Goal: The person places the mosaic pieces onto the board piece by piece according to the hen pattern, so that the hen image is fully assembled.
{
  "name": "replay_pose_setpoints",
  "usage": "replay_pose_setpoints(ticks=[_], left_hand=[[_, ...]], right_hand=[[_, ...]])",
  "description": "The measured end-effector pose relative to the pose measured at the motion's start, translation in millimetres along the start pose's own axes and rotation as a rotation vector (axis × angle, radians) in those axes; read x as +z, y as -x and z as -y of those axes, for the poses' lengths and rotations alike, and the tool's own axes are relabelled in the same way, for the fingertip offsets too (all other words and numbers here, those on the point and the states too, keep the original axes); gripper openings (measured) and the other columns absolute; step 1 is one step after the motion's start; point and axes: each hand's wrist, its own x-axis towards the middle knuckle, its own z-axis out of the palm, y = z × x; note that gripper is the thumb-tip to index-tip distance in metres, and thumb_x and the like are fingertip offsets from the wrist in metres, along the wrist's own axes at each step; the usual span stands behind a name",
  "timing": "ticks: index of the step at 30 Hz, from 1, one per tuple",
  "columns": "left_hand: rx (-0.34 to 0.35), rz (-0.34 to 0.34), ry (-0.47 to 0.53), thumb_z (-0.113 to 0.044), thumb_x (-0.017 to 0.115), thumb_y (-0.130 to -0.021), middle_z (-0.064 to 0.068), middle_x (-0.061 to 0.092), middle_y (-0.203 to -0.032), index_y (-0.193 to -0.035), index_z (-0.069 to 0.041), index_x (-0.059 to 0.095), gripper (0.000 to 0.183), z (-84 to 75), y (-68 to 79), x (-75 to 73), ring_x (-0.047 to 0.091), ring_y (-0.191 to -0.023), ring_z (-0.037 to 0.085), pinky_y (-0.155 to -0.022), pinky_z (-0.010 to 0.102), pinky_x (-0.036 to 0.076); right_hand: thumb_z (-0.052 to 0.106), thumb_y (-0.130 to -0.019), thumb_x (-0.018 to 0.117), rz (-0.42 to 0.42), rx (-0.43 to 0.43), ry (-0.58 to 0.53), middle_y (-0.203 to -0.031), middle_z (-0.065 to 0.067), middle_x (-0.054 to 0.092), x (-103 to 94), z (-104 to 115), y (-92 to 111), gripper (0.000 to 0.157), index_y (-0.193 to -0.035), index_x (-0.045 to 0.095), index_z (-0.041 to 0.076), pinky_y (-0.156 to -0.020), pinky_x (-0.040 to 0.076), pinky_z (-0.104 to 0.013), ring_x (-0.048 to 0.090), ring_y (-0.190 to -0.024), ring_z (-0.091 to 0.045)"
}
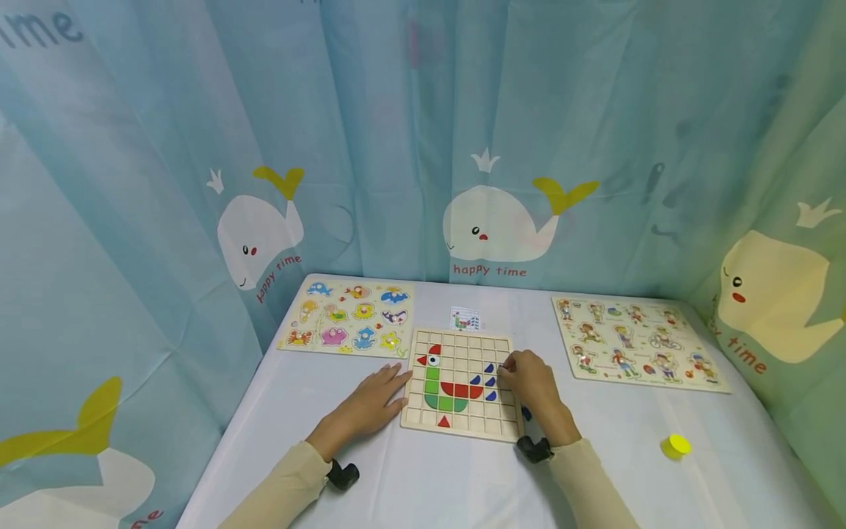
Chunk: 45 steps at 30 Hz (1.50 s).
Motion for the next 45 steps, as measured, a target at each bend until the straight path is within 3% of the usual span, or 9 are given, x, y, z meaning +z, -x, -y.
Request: replay_pose_setpoints(ticks=[4,17,29,33,36,45], left_hand=[[0.000,0.006,-0.003,-0.037,0.053,-0.110,0.013,0.031,-0.172,-0.164,-0.017,0.041,0.058,-0.1,0.1,-0.4,0.024,-0.161,0.035,-0.131,0.054,0.025],[0.016,-0.010,0.007,-0.035,0.054,-0.110,0.014,0.033,-0.172,-0.163,-0.016,0.042,0.057,1.5,-0.6,-0.1,0.027,-0.160,0.037,-0.130,0.055,0.026],[0.017,-0.011,0.014,-0.035,0.055,-0.110,0.014,0.033,-0.171,-0.163,-0.016,0.043,0.057,1.9,-0.8,0.8,0.026,-0.160,0.037,-0.130,0.055,0.026],[0.012,-0.011,0.018,-0.035,0.055,-0.110,0.014,0.032,-0.172,-0.163,-0.016,0.043,0.058,1.6,-0.4,0.9,0.026,-0.161,0.036,-0.130,0.055,0.025],[0.009,-0.008,0.027,-0.035,0.055,-0.110,0.014,0.032,-0.172,-0.163,-0.016,0.043,0.058,0.9,0.1,0.6,0.025,-0.161,0.036,-0.131,0.055,0.024],[0.010,-0.005,0.035,-0.034,0.054,-0.110,0.015,0.032,-0.172,-0.163,-0.015,0.043,0.057,-1.0,1.2,-0.9,0.025,-0.161,0.037,-0.131,0.056,0.024]], right_hand=[[0.017,-0.098,0.076,0.017,0.025,-0.003,-0.091,-0.013,0.069,-0.2,2.3,-0.4,0.018,-0.098,0.073,-0.001,-0.084,0.047,-0.054,0.062,-0.081,-0.028],[0.017,-0.100,0.073,0.078,0.064,-0.002,-0.087,-0.009,0.067,-5.7,-0.7,-1.7,0.015,-0.098,0.070,0.002,-0.084,0.043,-0.052,0.059,-0.079,-0.025],[0.015,-0.098,0.075,0.093,0.060,-0.005,-0.095,-0.013,0.067,-7.0,-5.6,-0.1,0.016,-0.103,0.071,0.001,-0.079,0.049,-0.046,0.060,-0.081,-0.026],[0.015,-0.097,0.075,0.089,0.054,-0.028,-0.100,-0.017,0.066,-16.7,-10.2,6.4,0.020,-0.108,0.070,-0.002,-0.069,0.054,-0.041,0.062,-0.081,-0.026],[0.017,-0.098,0.074,0.097,0.050,-0.029,-0.104,-0.020,0.066,-27.1,-15.8,11.4,0.024,-0.111,0.069,-0.003,-0.069,0.055,-0.042,0.063,-0.083,-0.029],[0.019,-0.093,0.078,0.256,0.032,-0.003,-0.098,-0.015,0.068,-47.4,-35.5,26.6,0.024,-0.104,0.070,-0.001,-0.073,0.055,-0.043,0.062,-0.084,-0.026]])
